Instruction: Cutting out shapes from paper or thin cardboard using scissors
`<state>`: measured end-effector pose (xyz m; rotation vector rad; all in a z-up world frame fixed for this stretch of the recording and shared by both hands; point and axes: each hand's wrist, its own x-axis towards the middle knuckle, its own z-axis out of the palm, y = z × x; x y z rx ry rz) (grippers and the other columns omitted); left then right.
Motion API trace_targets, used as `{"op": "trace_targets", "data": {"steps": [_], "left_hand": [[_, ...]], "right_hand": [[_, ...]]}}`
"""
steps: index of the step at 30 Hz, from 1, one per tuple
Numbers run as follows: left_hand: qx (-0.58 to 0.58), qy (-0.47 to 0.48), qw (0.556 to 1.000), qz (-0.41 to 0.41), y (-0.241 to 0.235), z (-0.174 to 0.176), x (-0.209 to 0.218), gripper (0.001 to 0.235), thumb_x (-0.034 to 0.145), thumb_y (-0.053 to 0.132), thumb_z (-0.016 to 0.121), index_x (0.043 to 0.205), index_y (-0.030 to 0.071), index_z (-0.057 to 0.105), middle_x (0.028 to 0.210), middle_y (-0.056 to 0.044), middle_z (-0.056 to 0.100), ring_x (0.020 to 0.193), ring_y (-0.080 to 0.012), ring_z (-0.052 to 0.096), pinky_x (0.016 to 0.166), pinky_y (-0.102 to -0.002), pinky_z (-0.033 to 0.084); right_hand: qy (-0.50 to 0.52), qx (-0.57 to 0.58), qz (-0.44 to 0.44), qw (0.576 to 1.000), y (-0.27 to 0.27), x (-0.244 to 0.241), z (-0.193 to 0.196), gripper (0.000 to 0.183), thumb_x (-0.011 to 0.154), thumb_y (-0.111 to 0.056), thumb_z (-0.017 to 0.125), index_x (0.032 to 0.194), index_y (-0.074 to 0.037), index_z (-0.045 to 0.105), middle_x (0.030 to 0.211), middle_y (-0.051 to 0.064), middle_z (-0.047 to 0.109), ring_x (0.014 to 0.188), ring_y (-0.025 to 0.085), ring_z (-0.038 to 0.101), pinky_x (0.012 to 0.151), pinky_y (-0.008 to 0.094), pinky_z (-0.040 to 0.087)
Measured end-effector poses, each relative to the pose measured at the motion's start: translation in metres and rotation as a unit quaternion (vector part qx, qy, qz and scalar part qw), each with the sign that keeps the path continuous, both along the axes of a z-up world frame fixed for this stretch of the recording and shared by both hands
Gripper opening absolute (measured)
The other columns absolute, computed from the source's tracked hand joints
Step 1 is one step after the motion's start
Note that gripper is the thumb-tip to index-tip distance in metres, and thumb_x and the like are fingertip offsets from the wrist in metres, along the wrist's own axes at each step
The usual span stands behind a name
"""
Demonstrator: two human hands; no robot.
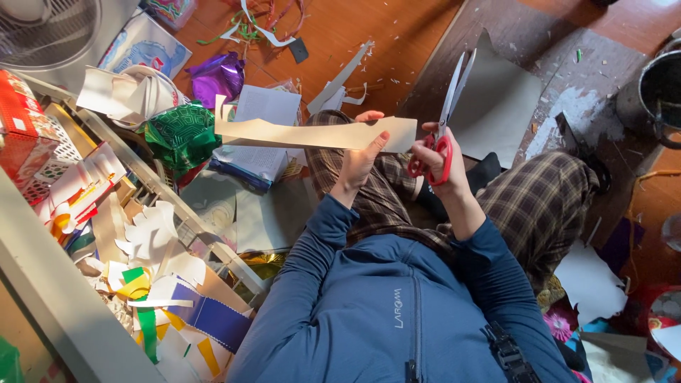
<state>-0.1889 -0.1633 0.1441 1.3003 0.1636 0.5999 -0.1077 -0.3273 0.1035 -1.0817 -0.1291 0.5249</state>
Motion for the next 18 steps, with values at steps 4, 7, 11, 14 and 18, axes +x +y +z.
{"op": "trace_targets", "data": {"steps": [4, 7, 11, 14, 18], "left_hand": [[0.021, -0.002, 1.0, 0.0, 0.003, -0.017, 0.004, 0.043, 0.097, 0.016, 0.088, 0.134, 0.011, 0.066, 0.118, -0.001, 0.072, 0.107, -0.005, 0.066, 0.093, -0.02, 0.055], [0.026, -0.012, 0.999, 0.019, 0.009, -0.035, 0.008, 0.049, 0.089, 0.014, 0.095, 0.13, 0.01, 0.07, 0.116, -0.004, 0.076, 0.102, -0.0064, 0.07, 0.089, -0.019, 0.057], [0.009, 0.028, 0.999, -0.021, 0.011, -0.031, 0.003, 0.054, 0.087, 0.017, 0.095, 0.135, 0.013, 0.071, 0.116, -0.003, 0.072, 0.102, -0.0069, 0.064, 0.084, -0.02, 0.058], [-0.009, 0.042, 0.998, -0.048, 0.016, -0.041, 0.005, 0.062, 0.083, 0.02, 0.1, 0.138, 0.014, 0.071, 0.117, -0.003, 0.072, 0.101, -0.0073, 0.065, 0.079, -0.021, 0.061], [-0.132, 0.05, 0.986, -0.086, 0.024, -0.057, 0.012, 0.069, 0.083, 0.014, 0.101, 0.142, 0.008, 0.064, 0.111, -0.01, 0.066, 0.094, -0.0171, 0.068, 0.065, -0.035, 0.072]], "right_hand": [[-0.04, -0.041, -0.022, 0.998, 0.004, -0.004, 0.006, 0.055, 0.09, 0.002, 0.085, 0.139, -0.006, 0.061, 0.086, 0.021, 0.067, 0.052, 0.029, 0.069, 0.04, 0.038, 0.058], [-0.056, -0.106, -0.056, 0.991, 0.005, -0.002, 0.005, 0.052, 0.09, 0.001, 0.079, 0.138, -0.011, 0.062, 0.09, 0.015, 0.071, 0.055, 0.021, 0.069, 0.046, 0.03, 0.06], [-0.172, -0.099, -0.047, 0.979, 0.003, -0.011, 0.008, 0.058, 0.094, 0.001, 0.081, 0.146, -0.013, 0.062, 0.106, 0.012, 0.076, 0.088, 0.014, 0.071, 0.074, 0.028, 0.06], [-0.234, -0.119, -0.027, 0.964, 0.001, -0.014, 0.009, 0.058, 0.097, -0.003, 0.084, 0.15, -0.013, 0.062, 0.108, 0.012, 0.076, 0.096, 0.015, 0.07, 0.088, 0.031, 0.059], [-0.273, -0.159, -0.009, 0.949, 0.002, -0.016, 0.009, 0.06, 0.096, -0.008, 0.088, 0.151, -0.012, 0.065, 0.105, 0.012, 0.075, 0.091, 0.018, 0.071, 0.085, 0.036, 0.06]]}}
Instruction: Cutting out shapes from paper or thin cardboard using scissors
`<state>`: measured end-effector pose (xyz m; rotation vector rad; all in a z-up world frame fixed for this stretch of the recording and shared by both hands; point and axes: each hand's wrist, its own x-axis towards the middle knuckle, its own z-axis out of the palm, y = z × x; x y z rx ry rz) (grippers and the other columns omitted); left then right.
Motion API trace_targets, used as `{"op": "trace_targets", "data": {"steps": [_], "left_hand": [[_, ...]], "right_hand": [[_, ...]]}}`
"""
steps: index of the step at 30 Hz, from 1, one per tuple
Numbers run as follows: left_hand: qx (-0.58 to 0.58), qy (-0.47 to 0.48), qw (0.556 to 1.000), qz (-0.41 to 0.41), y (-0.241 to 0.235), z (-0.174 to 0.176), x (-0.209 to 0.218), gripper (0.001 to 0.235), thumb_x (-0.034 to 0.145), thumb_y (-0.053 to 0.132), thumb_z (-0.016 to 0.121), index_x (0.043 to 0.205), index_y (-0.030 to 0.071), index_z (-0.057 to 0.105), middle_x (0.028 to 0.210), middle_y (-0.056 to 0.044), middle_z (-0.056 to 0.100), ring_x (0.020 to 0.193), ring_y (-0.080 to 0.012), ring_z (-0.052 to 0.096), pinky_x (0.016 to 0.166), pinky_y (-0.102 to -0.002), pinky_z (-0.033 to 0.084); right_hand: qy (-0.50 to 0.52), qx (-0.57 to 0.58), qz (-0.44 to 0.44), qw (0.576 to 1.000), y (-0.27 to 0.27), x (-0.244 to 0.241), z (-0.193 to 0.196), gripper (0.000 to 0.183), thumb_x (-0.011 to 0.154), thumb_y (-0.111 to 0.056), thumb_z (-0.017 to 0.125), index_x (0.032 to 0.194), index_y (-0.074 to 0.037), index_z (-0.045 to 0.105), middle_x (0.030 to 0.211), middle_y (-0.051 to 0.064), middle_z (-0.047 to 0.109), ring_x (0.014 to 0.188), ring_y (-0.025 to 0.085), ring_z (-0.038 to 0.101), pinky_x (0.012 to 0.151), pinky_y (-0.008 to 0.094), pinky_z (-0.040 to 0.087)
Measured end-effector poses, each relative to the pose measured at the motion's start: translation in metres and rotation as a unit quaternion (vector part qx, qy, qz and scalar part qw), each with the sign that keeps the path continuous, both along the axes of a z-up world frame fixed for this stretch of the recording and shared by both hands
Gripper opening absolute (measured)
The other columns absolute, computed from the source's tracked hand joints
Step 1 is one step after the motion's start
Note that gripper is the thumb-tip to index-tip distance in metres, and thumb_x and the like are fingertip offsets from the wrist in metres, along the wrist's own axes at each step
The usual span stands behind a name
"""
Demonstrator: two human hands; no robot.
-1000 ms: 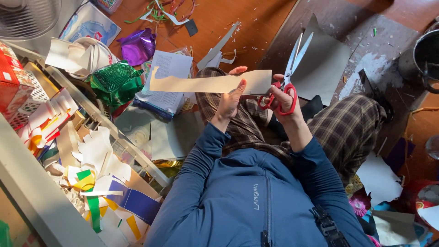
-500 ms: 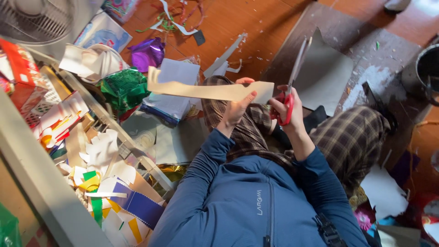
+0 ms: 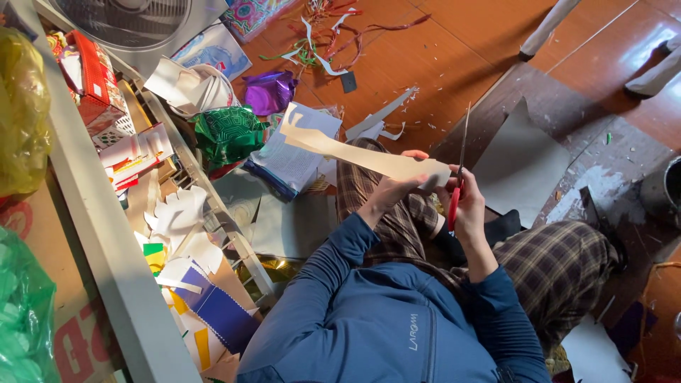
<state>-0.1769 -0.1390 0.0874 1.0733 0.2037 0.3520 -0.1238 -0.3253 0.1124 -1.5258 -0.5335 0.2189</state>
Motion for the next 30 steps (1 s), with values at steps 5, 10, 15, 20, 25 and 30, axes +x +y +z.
{"op": "trace_targets", "data": {"steps": [5, 10, 15, 20, 25, 30], "left_hand": [[-0.008, -0.007, 0.999, -0.032, 0.0, 0.01, -0.003, 0.064, 0.083, 0.011, 0.098, 0.137, 0.007, 0.065, 0.109, -0.008, 0.065, 0.094, -0.0131, 0.068, 0.065, -0.033, 0.072], [-0.018, -0.002, 0.998, -0.056, 0.007, 0.003, -0.003, 0.066, 0.084, 0.011, 0.098, 0.141, 0.007, 0.064, 0.113, -0.012, 0.065, 0.096, -0.018, 0.068, 0.068, -0.041, 0.073], [0.076, 0.038, 0.994, -0.062, 0.003, 0.021, -0.008, 0.061, 0.087, 0.013, 0.093, 0.141, 0.007, 0.065, 0.115, -0.012, 0.063, 0.097, -0.02, 0.068, 0.075, -0.032, 0.072], [0.138, -0.058, 0.988, -0.045, 0.022, 0.009, 0.003, 0.09, 0.076, 0.049, 0.098, 0.147, 0.011, 0.059, 0.111, -0.01, 0.072, 0.101, -0.0167, 0.072, 0.083, -0.029, 0.064], [0.047, -0.072, 0.989, 0.122, 0.022, 0.058, 0.008, 0.062, 0.103, 0.016, 0.081, 0.15, 0.0, 0.044, 0.131, -0.018, 0.055, 0.103, -0.0251, 0.072, 0.085, -0.035, 0.074], [0.02, -0.092, 0.977, 0.19, 0.018, 0.057, 0.023, 0.062, 0.101, 0.008, 0.084, 0.152, 0.008, 0.048, 0.13, -0.019, 0.063, 0.106, -0.0341, 0.077, 0.087, -0.046, 0.075]], "right_hand": [[-0.001, 0.01, 0.023, 1.0, -0.003, 0.001, -0.001, 0.056, 0.096, -0.003, 0.085, 0.148, -0.013, 0.067, 0.099, 0.012, 0.076, 0.085, 0.016, 0.07, 0.079, 0.031, 0.059], [-0.024, -0.019, 0.052, 0.998, -0.007, 0.003, 0.008, 0.055, 0.095, -0.003, 0.084, 0.147, -0.012, 0.069, 0.097, 0.016, 0.076, 0.082, 0.022, 0.07, 0.077, 0.037, 0.059], [-0.029, -0.015, 0.051, 0.998, -0.005, 0.006, -0.001, 0.052, 0.097, -0.004, 0.083, 0.146, -0.011, 0.068, 0.096, 0.016, 0.074, 0.079, 0.022, 0.069, 0.073, 0.036, 0.058], [0.009, 0.013, 0.04, 0.999, -0.007, 0.017, -0.018, 0.051, 0.102, -0.011, 0.08, 0.15, -0.01, 0.064, 0.094, 0.016, 0.075, 0.076, 0.021, 0.069, 0.068, 0.035, 0.059], [0.103, 0.077, 0.073, 0.989, -0.003, 0.008, -0.022, 0.042, 0.113, -0.033, 0.066, 0.147, -0.009, 0.064, 0.084, 0.016, 0.076, 0.059, 0.019, 0.072, 0.046, 0.028, 0.058], [0.135, 0.081, 0.229, 0.961, 0.021, -0.009, -0.042, 0.065, 0.108, -0.056, 0.059, 0.144, -0.002, 0.053, 0.101, 0.024, 0.076, 0.077, 0.026, 0.079, 0.061, 0.038, 0.066]]}}
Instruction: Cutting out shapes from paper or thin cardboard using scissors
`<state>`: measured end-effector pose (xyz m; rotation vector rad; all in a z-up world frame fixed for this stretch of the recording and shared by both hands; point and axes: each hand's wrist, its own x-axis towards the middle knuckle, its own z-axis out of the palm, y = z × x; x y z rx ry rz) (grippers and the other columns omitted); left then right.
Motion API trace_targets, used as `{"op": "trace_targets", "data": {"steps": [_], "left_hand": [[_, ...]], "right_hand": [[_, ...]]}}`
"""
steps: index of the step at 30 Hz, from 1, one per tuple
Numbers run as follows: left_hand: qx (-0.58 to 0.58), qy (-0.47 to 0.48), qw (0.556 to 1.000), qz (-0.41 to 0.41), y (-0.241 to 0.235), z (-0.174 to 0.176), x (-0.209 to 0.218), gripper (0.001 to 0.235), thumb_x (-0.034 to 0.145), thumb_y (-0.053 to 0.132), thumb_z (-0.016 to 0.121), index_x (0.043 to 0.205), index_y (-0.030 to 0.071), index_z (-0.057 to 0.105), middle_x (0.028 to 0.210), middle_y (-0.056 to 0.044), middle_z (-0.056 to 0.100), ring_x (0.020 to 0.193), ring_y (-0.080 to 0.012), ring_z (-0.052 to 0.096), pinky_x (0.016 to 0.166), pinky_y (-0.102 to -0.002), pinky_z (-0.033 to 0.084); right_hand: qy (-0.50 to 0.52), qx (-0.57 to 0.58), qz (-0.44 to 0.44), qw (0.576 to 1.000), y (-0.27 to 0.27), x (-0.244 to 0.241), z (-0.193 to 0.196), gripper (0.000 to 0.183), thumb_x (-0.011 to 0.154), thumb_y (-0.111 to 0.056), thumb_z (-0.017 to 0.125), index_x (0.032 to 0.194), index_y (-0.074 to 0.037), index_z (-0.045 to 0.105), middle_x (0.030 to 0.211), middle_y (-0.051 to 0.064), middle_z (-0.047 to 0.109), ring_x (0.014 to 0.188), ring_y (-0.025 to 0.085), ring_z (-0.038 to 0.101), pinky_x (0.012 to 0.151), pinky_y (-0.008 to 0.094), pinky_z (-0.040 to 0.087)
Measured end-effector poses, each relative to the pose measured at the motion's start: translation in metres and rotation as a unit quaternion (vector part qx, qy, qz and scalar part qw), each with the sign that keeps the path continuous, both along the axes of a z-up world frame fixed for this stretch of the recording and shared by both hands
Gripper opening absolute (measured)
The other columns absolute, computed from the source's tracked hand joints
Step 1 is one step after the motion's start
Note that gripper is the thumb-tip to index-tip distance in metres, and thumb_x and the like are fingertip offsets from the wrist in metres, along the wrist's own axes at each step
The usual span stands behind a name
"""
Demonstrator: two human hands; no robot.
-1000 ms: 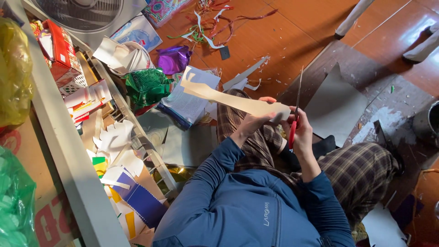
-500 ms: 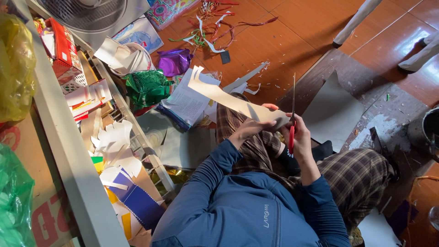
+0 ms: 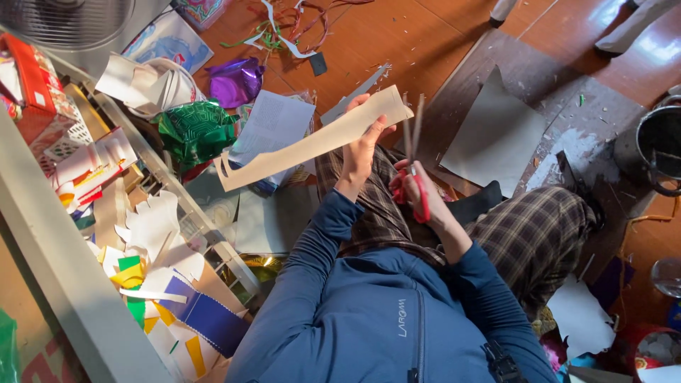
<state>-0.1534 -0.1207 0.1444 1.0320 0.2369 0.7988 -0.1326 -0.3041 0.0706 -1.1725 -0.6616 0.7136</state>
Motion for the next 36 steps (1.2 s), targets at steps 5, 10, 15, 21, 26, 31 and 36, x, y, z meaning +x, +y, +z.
{"op": "trace_targets", "data": {"steps": [5, 10, 15, 21, 26, 31, 36], "left_hand": [[0.043, 0.034, 0.998, -0.019, -0.026, -0.006, -0.007, 0.066, 0.098, 0.008, 0.086, 0.151, 0.003, 0.047, 0.122, -0.025, 0.068, 0.095, -0.034, 0.078, 0.08, -0.044, 0.074], [0.09, 0.05, 0.995, -0.009, -0.036, -0.03, -0.001, 0.065, 0.094, 0.002, 0.087, 0.149, 0.004, 0.053, 0.124, -0.021, 0.068, 0.104, -0.0246, 0.073, 0.08, -0.038, 0.071], [0.13, 0.031, 0.991, -0.009, -0.028, -0.023, -0.003, 0.061, 0.09, 0.0, 0.09, 0.144, 0.005, 0.062, 0.131, -0.021, 0.071, 0.112, -0.0231, 0.076, 0.089, -0.037, 0.065], [0.193, 0.047, 0.977, -0.077, -0.025, 0.003, -0.015, 0.06, 0.085, -0.01, 0.087, 0.139, 0.005, 0.066, 0.125, -0.017, 0.075, 0.111, -0.0196, 0.074, 0.091, -0.031, 0.064], [0.175, 0.034, 0.975, -0.132, -0.009, 0.02, -0.018, 0.062, 0.083, -0.014, 0.086, 0.139, 0.005, 0.067, 0.12, -0.016, 0.078, 0.108, -0.0189, 0.074, 0.091, -0.032, 0.065], [0.186, 0.017, 0.969, -0.161, 0.006, 0.018, -0.017, 0.07, 0.08, -0.017, 0.08, 0.144, 0.01, 0.066, 0.121, -0.01, 0.079, 0.111, -0.0153, 0.074, 0.092, -0.03, 0.065], [0.137, 0.097, 0.984, -0.068, 0.006, 0.012, -0.02, 0.079, 0.078, -0.017, 0.078, 0.15, 0.01, 0.059, 0.104, -0.012, 0.077, 0.089, -0.0177, 0.07, 0.084, -0.035, 0.066]], "right_hand": [[-0.04, -0.01, -0.015, 0.999, 0.003, -0.002, 0.009, 0.059, 0.113, -0.05, 0.051, 0.147, -0.002, 0.052, 0.093, 0.021, 0.074, 0.072, 0.026, 0.079, 0.059, 0.037, 0.065], [0.02, -0.01, -0.073, 0.997, -0.001, -0.002, 0.011, 0.033, 0.117, -0.027, 0.046, 0.13, 0.003, 0.053, 0.072, 0.019, 0.065, 0.056, 0.027, 0.071, 0.046, 0.032, 0.057], [-0.012, -0.025, -0.061, 0.998, -0.011, -0.002, 0.025, 0.014, 0.109, -0.013, 0.059, 0.116, -0.001, 0.062, 0.064, 0.021, 0.068, 0.048, 0.026, 0.072, 0.04, 0.032, 0.056], [0.039, 0.022, -0.001, 0.999, -0.016, 0.008, 0.03, 0.023, 0.105, -0.003, 0.055, 0.128, 0.002, 0.056, 0.066, 0.024, 0.065, 0.053, 0.029, 0.07, 0.047, 0.037, 0.058], [0.027, -0.014, -0.031, 0.999, -0.019, -0.003, 0.047, 0.026, 0.096, 0.006, 0.052, 0.119, 0.002, 0.062, 0.062, 0.02, 0.061, 0.047, 0.025, 0.066, 0.042, 0.033, 0.052], [0.018, -0.03, -0.066, 0.997, -0.017, -0.012, 0.059, 0.029, 0.089, 0.011, 0.052, 0.112, 0.001, 0.066, 0.06, 0.018, 0.059, 0.042, 0.024, 0.064, 0.037, 0.033, 0.049], [-0.007, -0.055, -0.061, 0.997, -0.02, -0.01, 0.053, 0.025, 0.09, 0.007, 0.057, 0.11, -0.001, 0.071, 0.061, 0.02, 0.061, 0.041, 0.023, 0.063, 0.035, 0.033, 0.049]]}}
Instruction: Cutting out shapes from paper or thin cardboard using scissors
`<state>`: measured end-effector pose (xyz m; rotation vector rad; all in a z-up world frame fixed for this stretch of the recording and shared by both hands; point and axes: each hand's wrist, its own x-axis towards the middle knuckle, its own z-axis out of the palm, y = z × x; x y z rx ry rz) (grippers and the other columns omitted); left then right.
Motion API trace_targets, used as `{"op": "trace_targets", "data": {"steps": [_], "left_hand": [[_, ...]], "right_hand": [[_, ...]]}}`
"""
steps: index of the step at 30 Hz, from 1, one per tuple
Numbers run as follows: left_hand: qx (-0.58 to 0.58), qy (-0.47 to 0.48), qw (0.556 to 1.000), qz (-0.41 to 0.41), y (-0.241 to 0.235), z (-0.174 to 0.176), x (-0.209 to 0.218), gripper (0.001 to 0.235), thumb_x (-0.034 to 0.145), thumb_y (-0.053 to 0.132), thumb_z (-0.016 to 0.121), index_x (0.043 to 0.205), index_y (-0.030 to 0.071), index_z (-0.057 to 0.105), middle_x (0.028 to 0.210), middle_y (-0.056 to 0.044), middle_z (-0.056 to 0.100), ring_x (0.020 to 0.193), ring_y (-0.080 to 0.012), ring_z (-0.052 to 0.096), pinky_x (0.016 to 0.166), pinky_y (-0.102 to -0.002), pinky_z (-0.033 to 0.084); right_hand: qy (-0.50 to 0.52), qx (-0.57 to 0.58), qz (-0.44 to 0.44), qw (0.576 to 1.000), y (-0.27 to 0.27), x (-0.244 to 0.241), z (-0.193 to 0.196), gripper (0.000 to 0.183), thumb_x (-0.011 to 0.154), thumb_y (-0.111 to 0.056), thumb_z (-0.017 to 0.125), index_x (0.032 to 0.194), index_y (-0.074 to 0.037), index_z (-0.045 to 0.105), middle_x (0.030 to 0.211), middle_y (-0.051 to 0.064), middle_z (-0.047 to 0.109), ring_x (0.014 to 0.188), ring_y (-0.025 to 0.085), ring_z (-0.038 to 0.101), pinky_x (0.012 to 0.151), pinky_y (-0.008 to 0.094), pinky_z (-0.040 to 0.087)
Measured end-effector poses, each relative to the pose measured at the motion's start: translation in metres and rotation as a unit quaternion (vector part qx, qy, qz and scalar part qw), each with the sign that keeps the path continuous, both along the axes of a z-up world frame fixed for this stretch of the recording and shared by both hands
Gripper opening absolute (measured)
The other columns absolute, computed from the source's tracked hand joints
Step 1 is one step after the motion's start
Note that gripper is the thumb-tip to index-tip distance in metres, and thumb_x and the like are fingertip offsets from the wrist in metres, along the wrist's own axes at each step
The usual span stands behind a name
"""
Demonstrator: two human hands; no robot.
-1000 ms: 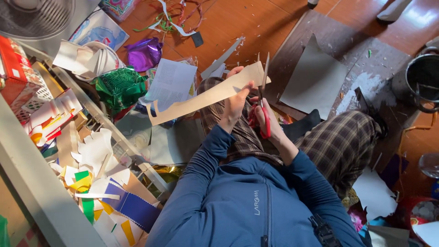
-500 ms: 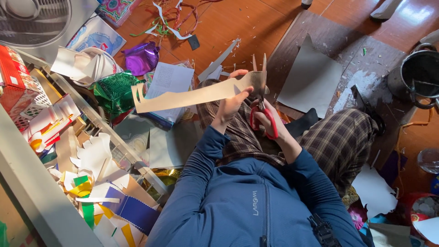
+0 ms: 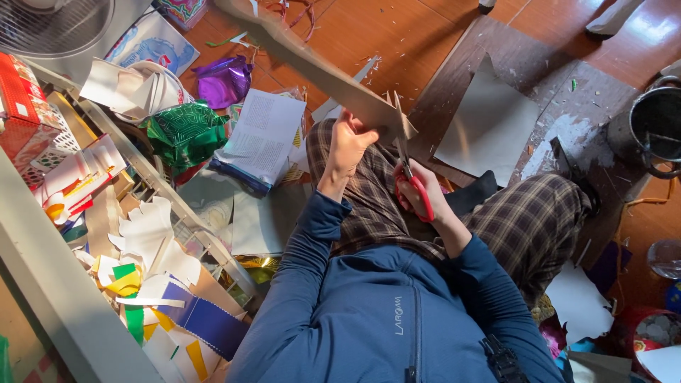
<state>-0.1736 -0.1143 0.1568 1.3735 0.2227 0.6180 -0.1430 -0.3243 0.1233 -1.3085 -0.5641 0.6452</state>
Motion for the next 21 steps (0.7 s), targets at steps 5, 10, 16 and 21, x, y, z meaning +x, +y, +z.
{"op": "trace_targets", "data": {"steps": [5, 10, 16, 21], "left_hand": [[0.007, -0.002, 1.0, 0.016, 0.005, 0.004, -0.001, 0.074, 0.084, -0.012, 0.071, 0.153, 0.008, 0.054, 0.1, -0.008, 0.072, 0.092, -0.0134, 0.066, 0.085, -0.03, 0.062], [0.087, 0.025, 0.996, -0.002, 0.018, -0.005, -0.001, 0.071, 0.094, -0.005, 0.073, 0.16, 0.008, 0.052, 0.098, -0.008, 0.074, 0.09, -0.0121, 0.067, 0.081, -0.029, 0.061], [0.194, 0.098, 0.975, -0.054, 0.003, 0.006, -0.009, 0.087, 0.09, -0.006, 0.07, 0.169, 0.018, 0.045, 0.094, -0.005, 0.069, 0.086, -0.017, 0.071, 0.073, -0.034, 0.063], [0.159, 0.099, 0.98, -0.064, 0.007, -0.019, -0.006, 0.078, 0.093, 0.0, 0.07, 0.167, 0.014, 0.048, 0.099, -0.007, 0.075, 0.096, -0.0155, 0.074, 0.079, -0.031, 0.065]], "right_hand": [[-0.017, -0.02, 0.004, 1.0, 0.0, 0.003, -0.012, 0.021, 0.092, 0.003, 0.061, 0.11, -0.003, 0.071, 0.061, 0.019, 0.062, 0.04, 0.021, 0.062, 0.034, 0.03, 0.047], [-0.014, -0.066, -0.002, 0.998, -0.002, 0.003, -0.004, 0.014, 0.095, -0.003, 0.067, 0.107, -0.006, 0.073, 0.062, 0.017, 0.062, 0.041, 0.019, 0.062, 0.036, 0.028, 0.051], [0.011, -0.078, -0.006, 0.997, 0.004, 0.002, -0.004, 0.013, 0.101, -0.016, 0.071, 0.11, -0.006, 0.073, 0.065, 0.016, 0.063, 0.049, 0.021, 0.066, 0.043, 0.034, 0.055], [-0.034, -0.079, -0.016, 0.996, 0.001, 0.008, -0.022, 0.012, 0.098, -0.01, 0.067, 0.108, -0.008, 0.073, 0.057, 0.014, 0.063, 0.041, 0.021, 0.064, 0.035, 0.029, 0.051]]}}
